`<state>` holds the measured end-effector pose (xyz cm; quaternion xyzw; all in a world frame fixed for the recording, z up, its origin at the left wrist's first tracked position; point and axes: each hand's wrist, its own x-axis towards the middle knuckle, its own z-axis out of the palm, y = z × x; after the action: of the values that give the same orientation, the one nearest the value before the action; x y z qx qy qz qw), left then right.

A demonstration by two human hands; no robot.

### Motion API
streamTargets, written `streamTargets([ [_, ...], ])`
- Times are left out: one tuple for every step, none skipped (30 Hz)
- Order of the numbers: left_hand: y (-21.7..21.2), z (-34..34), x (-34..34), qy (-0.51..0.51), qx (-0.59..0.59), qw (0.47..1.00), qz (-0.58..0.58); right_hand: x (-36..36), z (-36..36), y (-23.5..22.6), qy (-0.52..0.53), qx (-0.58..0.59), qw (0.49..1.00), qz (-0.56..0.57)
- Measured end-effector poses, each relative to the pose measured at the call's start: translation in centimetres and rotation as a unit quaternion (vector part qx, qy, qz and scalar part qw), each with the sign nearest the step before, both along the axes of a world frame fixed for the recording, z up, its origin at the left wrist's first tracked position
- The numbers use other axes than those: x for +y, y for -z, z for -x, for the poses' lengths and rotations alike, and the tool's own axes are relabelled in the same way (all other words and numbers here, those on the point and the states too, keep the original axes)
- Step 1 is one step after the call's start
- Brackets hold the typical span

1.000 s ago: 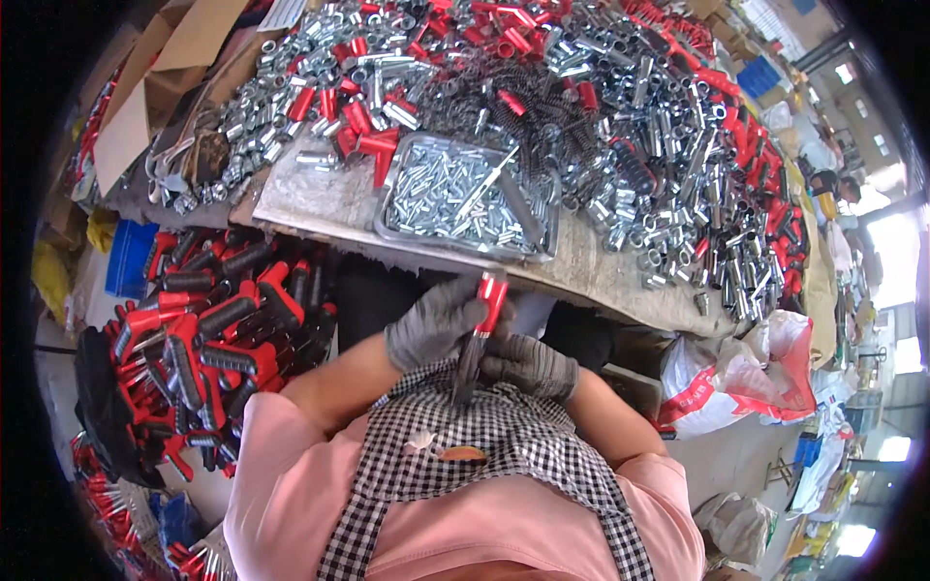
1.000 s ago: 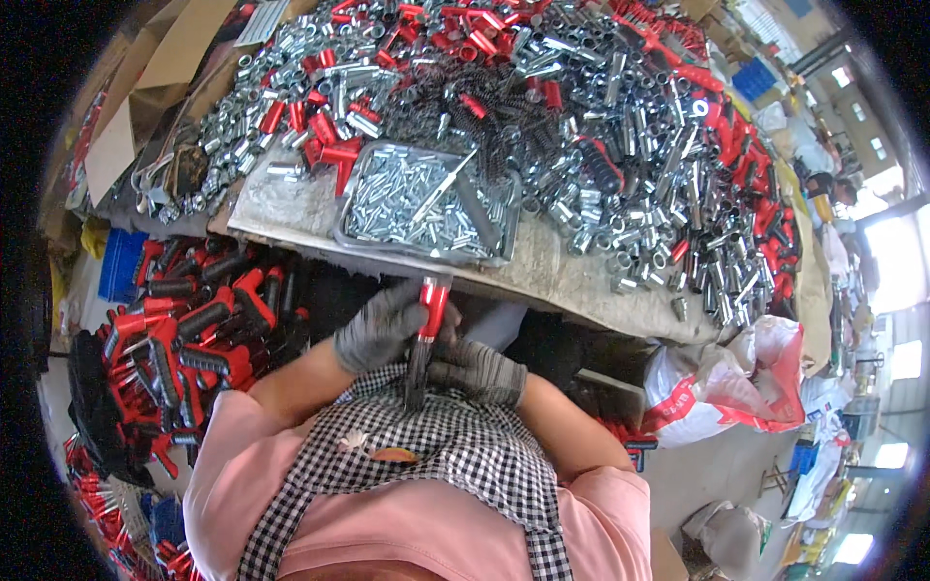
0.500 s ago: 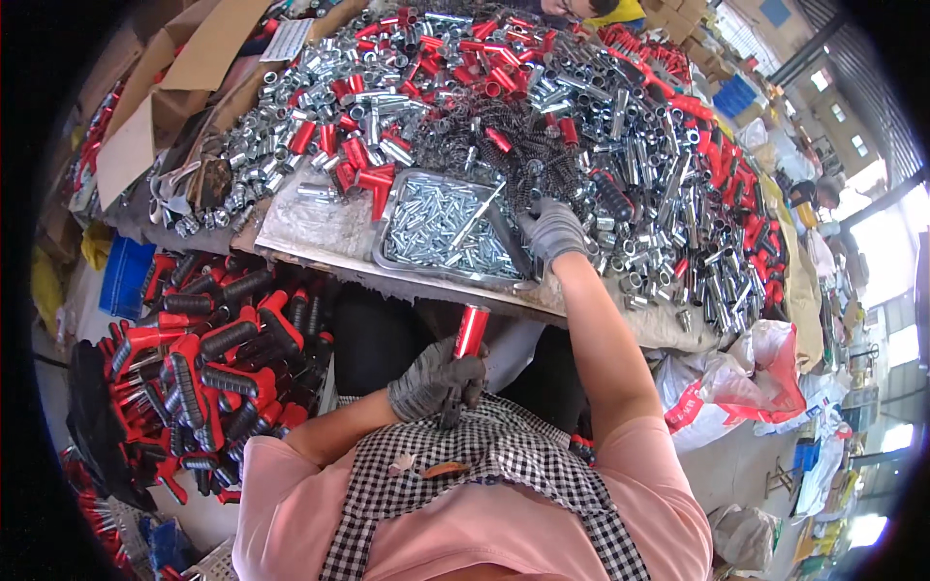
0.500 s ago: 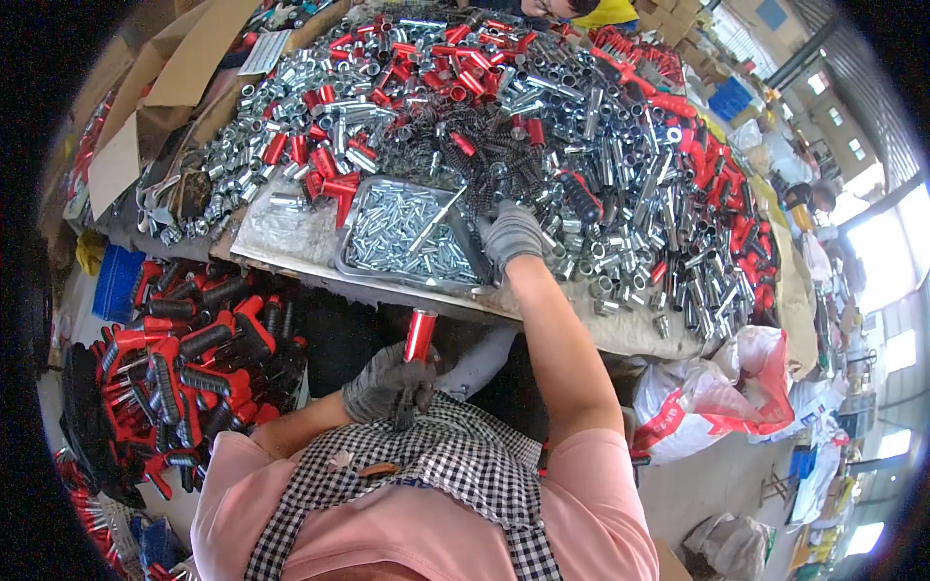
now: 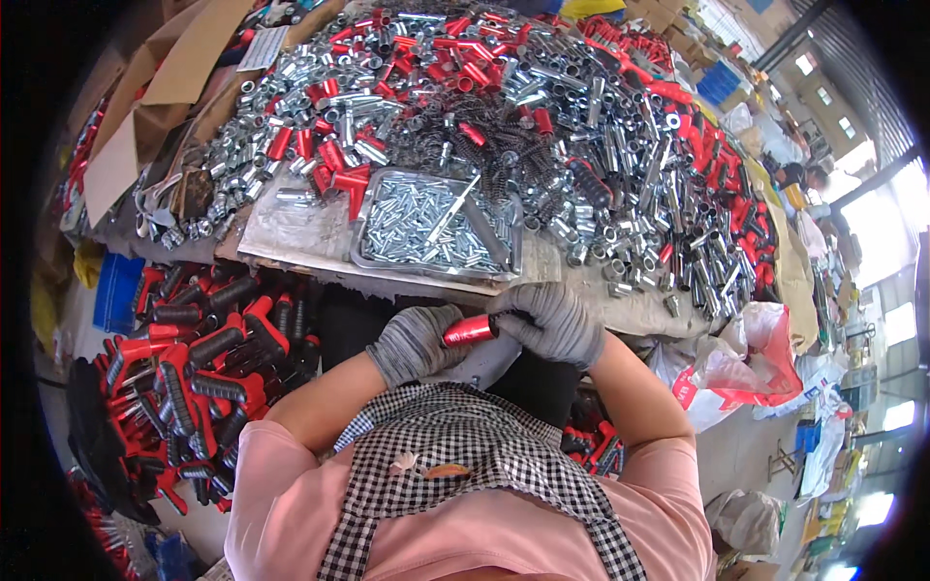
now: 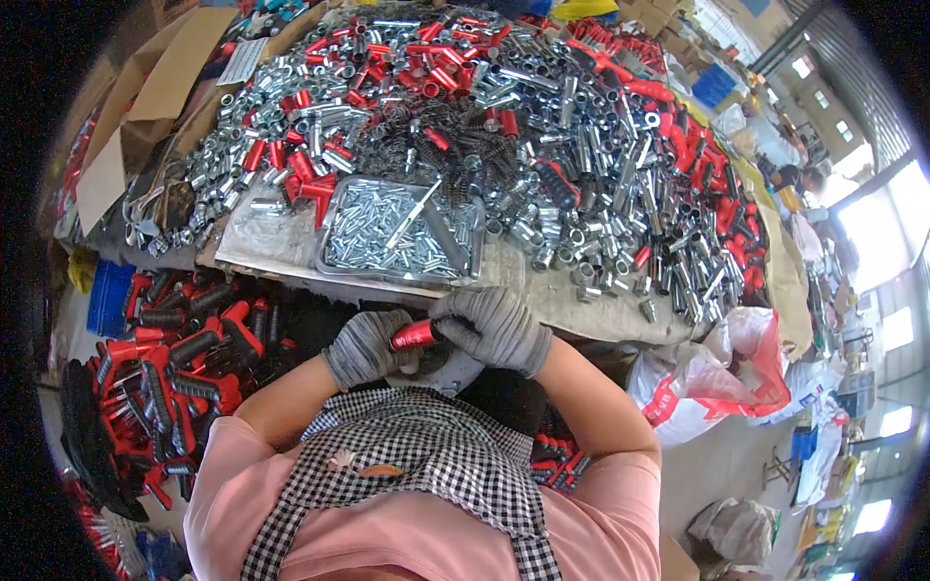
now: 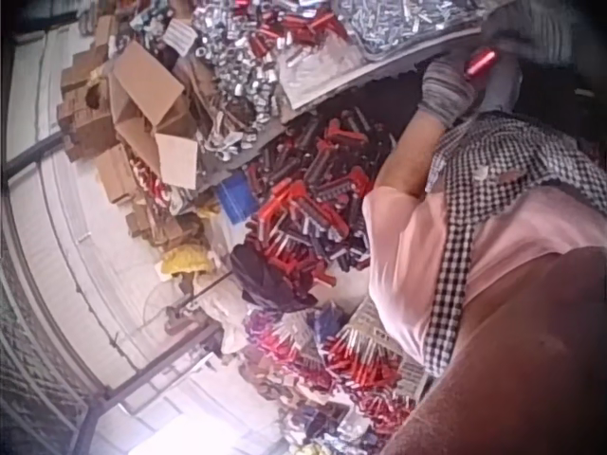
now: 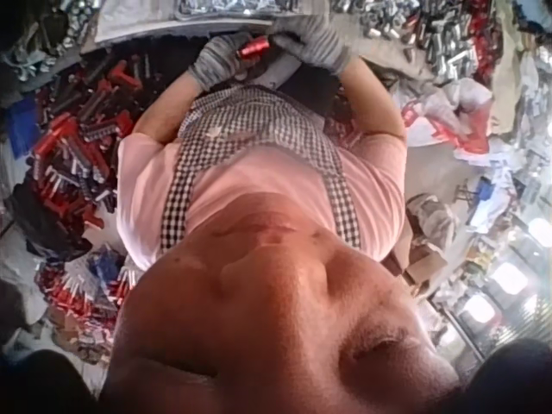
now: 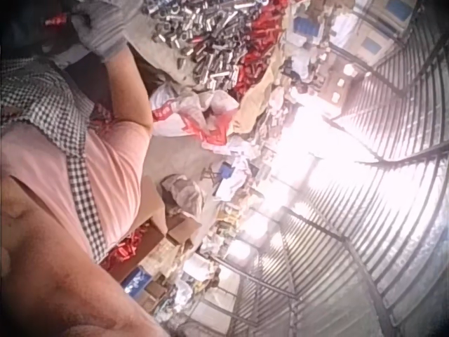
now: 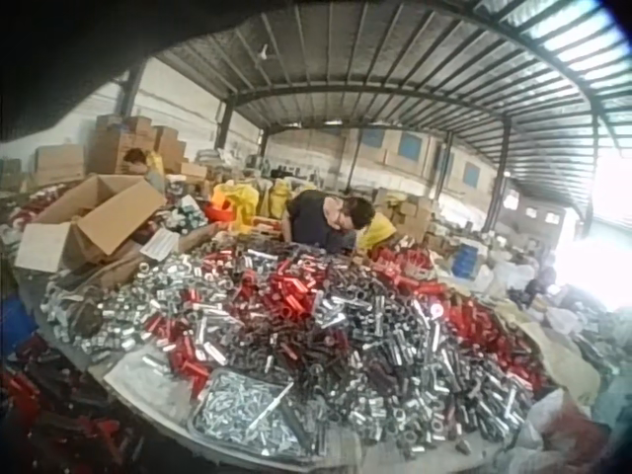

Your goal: Manually assembling metal components into red plastic handles at a factory workstation.

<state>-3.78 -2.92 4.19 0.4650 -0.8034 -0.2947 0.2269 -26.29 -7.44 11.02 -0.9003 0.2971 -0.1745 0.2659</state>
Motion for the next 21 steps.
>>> streamTargets([
  [-0.1, 0.1, 0.1, -0.010, 0.072, 0.997, -0.023, 0.0, -0.1, 0.4, -0.005, -0.023, 1.000, -0.005],
  [0.7, 0.2, 0.1, -0.006, 0.073, 0.997, -0.023, 0.1, 0.0, 0.4, 0.002, 0.033, 0.999, -0.024],
  [1.8, 0.2, -0.1, 0.004, 0.071, 0.997, -0.024, 0.1, 0.2, 0.0, 0.005, 0.033, 0.999, -0.024],
  [2.4, 0.2, -0.1, 0.011, 0.069, 0.997, -0.023, -0.1, 0.0, -0.9, -0.016, 0.044, 0.999, -0.027],
  [2.0, 0.3, 0.2, -0.004, 0.088, 0.993, -0.073, -0.5, -0.2, -1.8, -0.040, 0.056, 0.997, -0.029],
  [1.7, 0.2, 0.3, -0.007, 0.089, 0.993, -0.071, -2.3, 0.2, -3.0, -0.073, 0.047, 0.992, -0.092],
  [1.1, 0.3, 0.3, -0.018, 0.089, 0.994, -0.053, -5.7, 2.3, -1.1, -0.053, 0.005, 0.998, 0.026],
  [0.8, 0.4, 0.3, -0.036, 0.087, 0.995, -0.035, -9.5, 4.1, 1.1, -0.039, -0.040, 0.988, 0.143],
  [1.1, 0.1, 0.2, -0.041, 0.088, 0.995, -0.034, -11.4, 3.7, -0.8, 0.140, 0.062, 0.979, 0.136],
  [1.5, -0.2, 0.3, -0.052, 0.102, 0.991, -0.070, -13.2, 3.2, -2.6, 0.312, 0.161, 0.928, 0.124],
  [1.7, -0.4, 0.4, -0.054, 0.115, 0.986, -0.104, -15.8, 3.5, -2.5, 0.376, 0.266, 0.879, 0.122],
  [1.3, -0.3, 0.4, -0.050, 0.113, 0.987, -0.102, -18.2, 4.4, -1.5, 0.437, 0.366, 0.813, 0.115],
  [0.8, -0.4, 0.5, -0.058, 0.090, 0.990, -0.086, -20.4, 5.6, 0.0, 0.440, 0.365, 0.813, 0.116],
  [0.3, -0.5, 0.6, -0.063, 0.067, 0.993, -0.070, -22.2, 7.5, 1.6, 0.444, 0.313, 0.836, 0.077],
  [0.0, -0.6, 0.7, -0.063, 0.065, 0.993, -0.070, -23.2, 8.7, 2.4, 0.440, 0.260, 0.858, 0.038],
  [-0.2, -0.9, 1.1, -0.074, 0.081, 0.990, -0.084, -23.1, 9.1, 2.0, 0.444, 0.170, 0.879, 0.030],
  [-0.4, -1.2, 1.4, -0.082, 0.094, 0.987, -0.100, -22.5, 9.8, 1.7, 0.448, 0.078, 0.891, 0.018],
  [-0.4, -1.4, 1.4, -0.081, 0.091, 0.987, -0.102, -21.9, 10.4, 2.2, 0.466, -0.090, 0.879, 0.040],
  [-0.3, -1.8, 1.8, -0.095, 0.094, 0.986, -0.095, -19.8, 9.9, 1.5, 0.355, -0.299, 0.881, -0.091],
  [-0.1, -2.1, 2.0, -0.106, 0.097, 0.986, -0.088, -16.9, 9.7, 0.3, 0.225, -0.486, 0.815, -0.219],
  [-0.3, -2.2, 1.8, -0.098, 0.055, 0.993, -0.039, -14.8, 10.6, 0.3, 0.198, -0.521, 0.782, -0.279],
])
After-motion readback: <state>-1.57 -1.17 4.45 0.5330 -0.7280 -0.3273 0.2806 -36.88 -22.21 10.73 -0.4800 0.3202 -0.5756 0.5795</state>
